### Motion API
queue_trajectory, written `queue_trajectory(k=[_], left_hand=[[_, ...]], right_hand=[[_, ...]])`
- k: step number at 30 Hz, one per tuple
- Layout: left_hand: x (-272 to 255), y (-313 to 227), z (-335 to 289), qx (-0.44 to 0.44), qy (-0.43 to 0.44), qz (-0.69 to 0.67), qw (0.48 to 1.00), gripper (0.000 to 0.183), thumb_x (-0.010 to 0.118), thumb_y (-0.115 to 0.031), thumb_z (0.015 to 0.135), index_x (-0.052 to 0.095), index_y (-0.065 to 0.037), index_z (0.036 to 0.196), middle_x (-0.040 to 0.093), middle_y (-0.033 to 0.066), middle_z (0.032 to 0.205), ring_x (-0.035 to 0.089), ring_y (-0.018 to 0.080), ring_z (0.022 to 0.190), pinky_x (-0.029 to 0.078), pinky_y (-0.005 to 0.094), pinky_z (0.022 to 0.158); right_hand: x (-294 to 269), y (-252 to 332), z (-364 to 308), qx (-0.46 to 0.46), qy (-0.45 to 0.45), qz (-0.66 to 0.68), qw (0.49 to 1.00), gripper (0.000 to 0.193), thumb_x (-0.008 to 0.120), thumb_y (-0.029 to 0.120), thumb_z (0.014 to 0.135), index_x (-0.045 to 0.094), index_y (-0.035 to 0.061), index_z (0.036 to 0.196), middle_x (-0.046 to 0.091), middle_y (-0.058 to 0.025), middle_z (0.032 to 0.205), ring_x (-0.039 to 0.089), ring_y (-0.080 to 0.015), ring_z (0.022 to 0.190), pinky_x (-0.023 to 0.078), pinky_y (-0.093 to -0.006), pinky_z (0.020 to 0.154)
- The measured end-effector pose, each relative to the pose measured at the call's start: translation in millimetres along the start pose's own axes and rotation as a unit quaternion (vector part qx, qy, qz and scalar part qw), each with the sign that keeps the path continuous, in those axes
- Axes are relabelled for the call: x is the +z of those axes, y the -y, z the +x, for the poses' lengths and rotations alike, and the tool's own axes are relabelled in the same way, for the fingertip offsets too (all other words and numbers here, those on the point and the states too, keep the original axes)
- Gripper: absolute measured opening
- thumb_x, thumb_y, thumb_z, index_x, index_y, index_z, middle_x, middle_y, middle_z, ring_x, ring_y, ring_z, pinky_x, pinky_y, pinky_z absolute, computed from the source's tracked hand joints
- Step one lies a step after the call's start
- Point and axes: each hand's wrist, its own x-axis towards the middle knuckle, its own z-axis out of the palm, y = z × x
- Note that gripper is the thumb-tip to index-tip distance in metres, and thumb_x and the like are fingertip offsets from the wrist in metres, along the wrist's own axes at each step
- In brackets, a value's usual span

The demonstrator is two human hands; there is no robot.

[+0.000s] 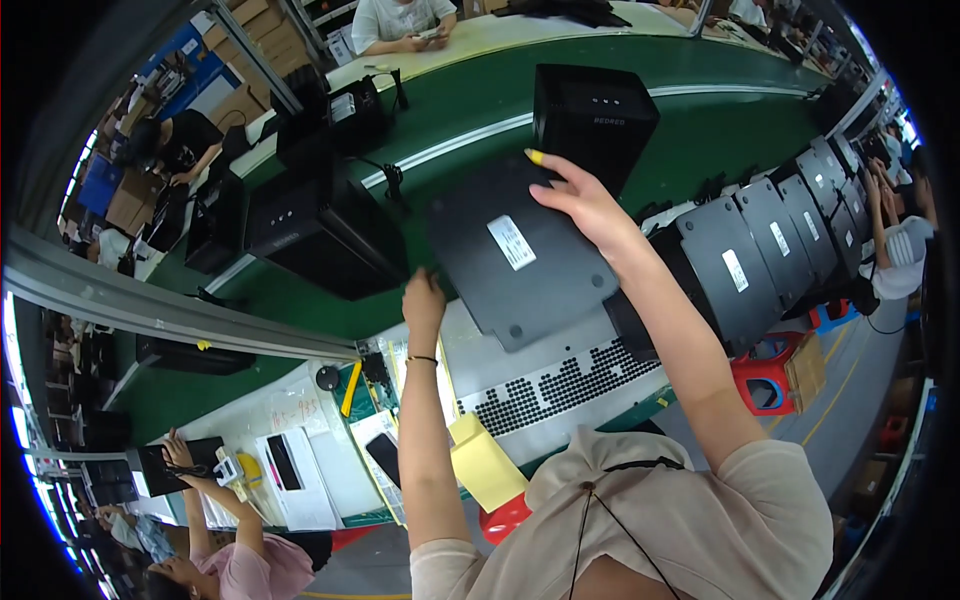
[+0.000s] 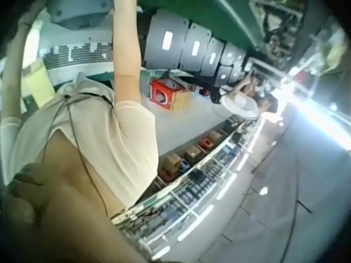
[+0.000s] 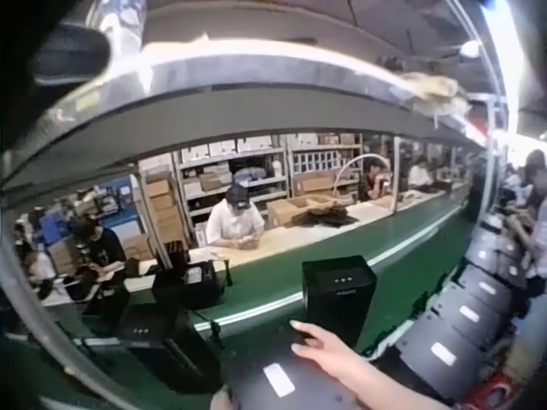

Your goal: Assembling electronic chassis by installing internal components and applying identification labels on a factory production line.

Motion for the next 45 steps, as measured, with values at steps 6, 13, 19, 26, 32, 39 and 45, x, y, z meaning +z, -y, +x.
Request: queue_trajectory(k=[6, 13, 19, 26, 32, 39, 45], left_hand=[[-17.0, 6.0, 82.4, -0.069, -0.112, -0.158, 0.979, 0.027, 0.052, -0.021, 0.092, 0.06, 0.003, 0.102, 0.066, 0.0215, 0.088, 0.064, 0.0391, 0.086, 0.049, 0.0423, 0.075], [-6.5, -32.4, 82.8, -0.196, -0.04, -0.399, 0.895, 0.061, 0.047, -0.043, 0.096, 0.031, -0.007, 0.143, 0.025, 0.0152, 0.149, 0.028, 0.0319, 0.136, 0.029, 0.0402, 0.108], [-23.0, -96.8, 56.1, -0.129, -0.068, -0.566, 0.812, 0.07, 0.04, -0.056, 0.095, 0.028, -0.006, 0.143, 0.037, 0.0113, 0.141, 0.031, 0.024, 0.134, 0.026, 0.0419, 0.11], [-8.3, -80.8, -1.7, -0.141, -0.05, -0.533, 0.833, 0.048, 0.041, -0.04, 0.1, 0.041, -0.006, 0.133, 0.044, 0.0092, 0.132, 0.042, 0.0191, 0.123, 0.035, 0.0378, 0.104], [14.4, -88.2, -55.9, -0.196, 0.026, -0.524, 0.829, 0.038, 0.044, -0.037, 0.099, 0.05, -0.006, 0.121, 0.052, 0.0067, 0.12, 0.05, 0.0178, 0.112, 0.043, 0.0365, 0.095], [20.6, -154.2, -63.6, -0.151, 0.136, -0.591, 0.781, 0.039, 0.042, -0.036, 0.1, 0.05, -0.002, 0.117, 0.056, 0.01, 0.114, 0.056, 0.02, 0.104, 0.046, 0.0346, 0.092], [-7.2, -201.4, -69.9, -0.099, 0.157, -0.657, 0.731, 0.031, 0.043, -0.03, 0.1, 0.05, -0.003, 0.114, 0.057, 0.011, 0.114, 0.056, 0.0193, 0.103, 0.046, 0.0381, 0.094]], right_hand=[[30.5, -13.7, 55.9, -0.086, 0.023, 0.081, 0.993, 0.052, 0.06, 0.013, 0.091, 0.039, 0.0078, 0.138, 0.064, -0.012, 0.107, 0.061, -0.014, 0.094, 0.046, -0.025, 0.083], [7.2, -17.1, 114.6, -0.073, -0.023, -0.035, 0.996, 0.052, 0.058, 0.017, 0.092, 0.037, 0.0099, 0.139, 0.061, -0.0117, 0.107, 0.057, -0.0155, 0.098, 0.047, -0.0277, 0.082], [-6.2, -46.8, 218.2, -0.098, -0.128, -0.277, 0.947, 0.049, 0.062, 0.024, 0.089, 0.045, 0.0073, 0.132, 0.06, -0.0184, 0.103, 0.059, -0.0259, 0.093, 0.047, -0.0346, 0.083], [-107.6, 43.9, 241.0, -0.279, -0.298, -0.588, 0.699, 0.038, 0.054, 0.032, 0.089, 0.064, 0.0013, 0.109, 0.061, -0.0183, 0.116, 0.055, -0.0356, 0.113, 0.043, -0.041, 0.097], [-203.4, 3.4, 227.9, -0.108, -0.191, -0.654, 0.724, 0.062, 0.032, 0.052, 0.096, 0.064, -0.0005, 0.101, 0.062, -0.0229, 0.11, 0.055, -0.039, 0.108, 0.044, -0.0448, 0.092], [-164.5, 38.9, 167.1, -0.062, -0.18, -0.679, 0.709, 0.069, 0.027, 0.055, 0.096, 0.069, 0.0, 0.087, 0.066, -0.0231, 0.094, 0.062, -0.0394, 0.092, 0.049, -0.0456, 0.084], [-159.8, 105.1, 100.3, -0.243, -0.277, -0.663, 0.652, 0.069, 0.034, 0.055, 0.095, 0.067, 0.0035, 0.063, 0.064, -0.0178, 0.067, 0.063, -0.0383, 0.07, 0.05, -0.0461, 0.069]])
